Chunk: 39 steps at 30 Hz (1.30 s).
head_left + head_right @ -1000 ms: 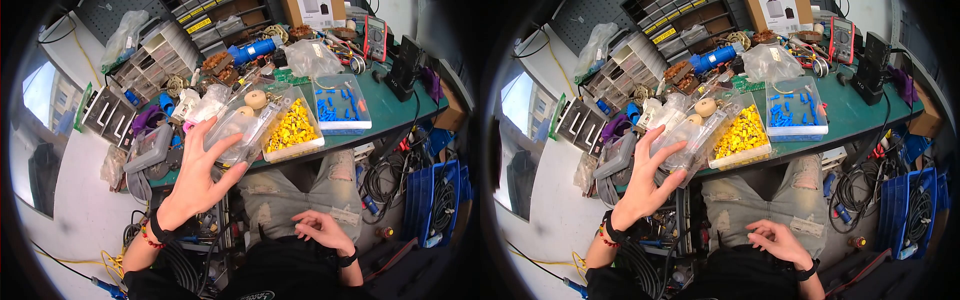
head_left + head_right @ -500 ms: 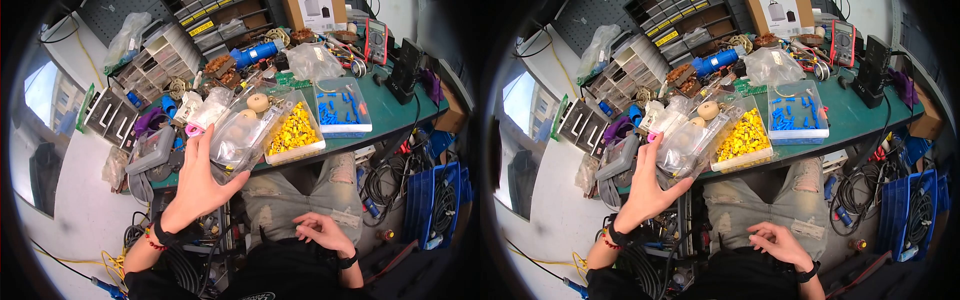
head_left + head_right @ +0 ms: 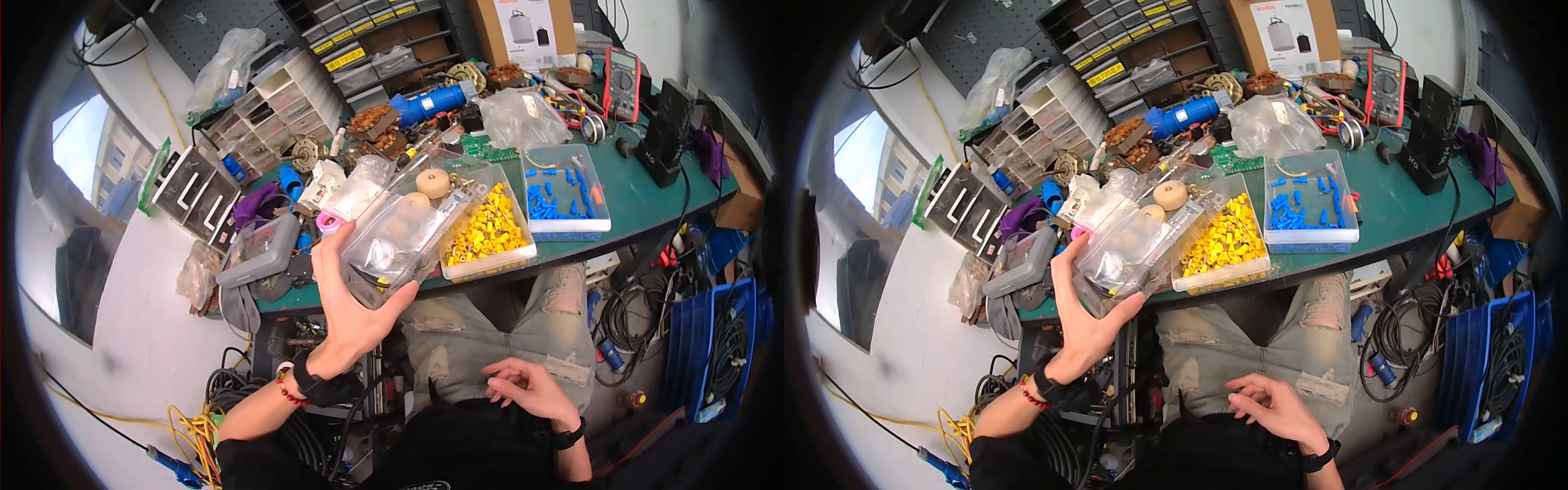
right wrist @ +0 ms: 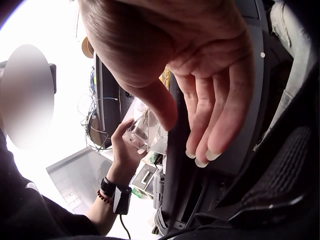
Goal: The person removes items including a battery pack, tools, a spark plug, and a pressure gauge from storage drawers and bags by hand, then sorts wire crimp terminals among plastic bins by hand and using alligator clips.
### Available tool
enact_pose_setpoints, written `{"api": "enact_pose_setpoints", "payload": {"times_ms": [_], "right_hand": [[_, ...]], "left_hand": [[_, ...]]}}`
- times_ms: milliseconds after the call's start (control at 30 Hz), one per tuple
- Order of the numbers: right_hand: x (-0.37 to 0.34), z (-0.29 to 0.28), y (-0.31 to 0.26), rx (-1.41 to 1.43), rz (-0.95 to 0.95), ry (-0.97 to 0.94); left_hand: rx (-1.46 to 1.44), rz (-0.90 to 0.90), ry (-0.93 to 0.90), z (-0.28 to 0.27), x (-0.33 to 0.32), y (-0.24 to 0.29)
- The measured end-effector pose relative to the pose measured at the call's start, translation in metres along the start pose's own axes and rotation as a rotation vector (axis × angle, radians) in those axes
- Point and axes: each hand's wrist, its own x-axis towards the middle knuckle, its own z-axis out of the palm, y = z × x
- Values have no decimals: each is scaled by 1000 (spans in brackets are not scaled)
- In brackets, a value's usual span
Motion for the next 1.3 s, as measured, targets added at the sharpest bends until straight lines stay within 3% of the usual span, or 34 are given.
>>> {"api": "enact_pose_setpoints", "payload": {"times_ms": [367, 667, 767, 900, 1167, 1300], "right_hand": [[1, -1, -2, 13, 49, 7], [4, -1, 3, 32, 83, -7], [4, -3, 2, 41, 88, -6], [7, -21, 4, 105, 107, 4], [13, -66, 28, 146, 156, 256], [13, -67, -3, 244, 240, 373]], "left_hand": [[-212, 44, 178, -4, 20, -25], [-197, 30, 389, -65, 66, -30], [-173, -51, 452, -87, 95, -38], [41, -79, 544, -107, 143, -100], [329, -229, 776, -94, 215, -184], [376, -273, 796, -84, 244, -213]]}}
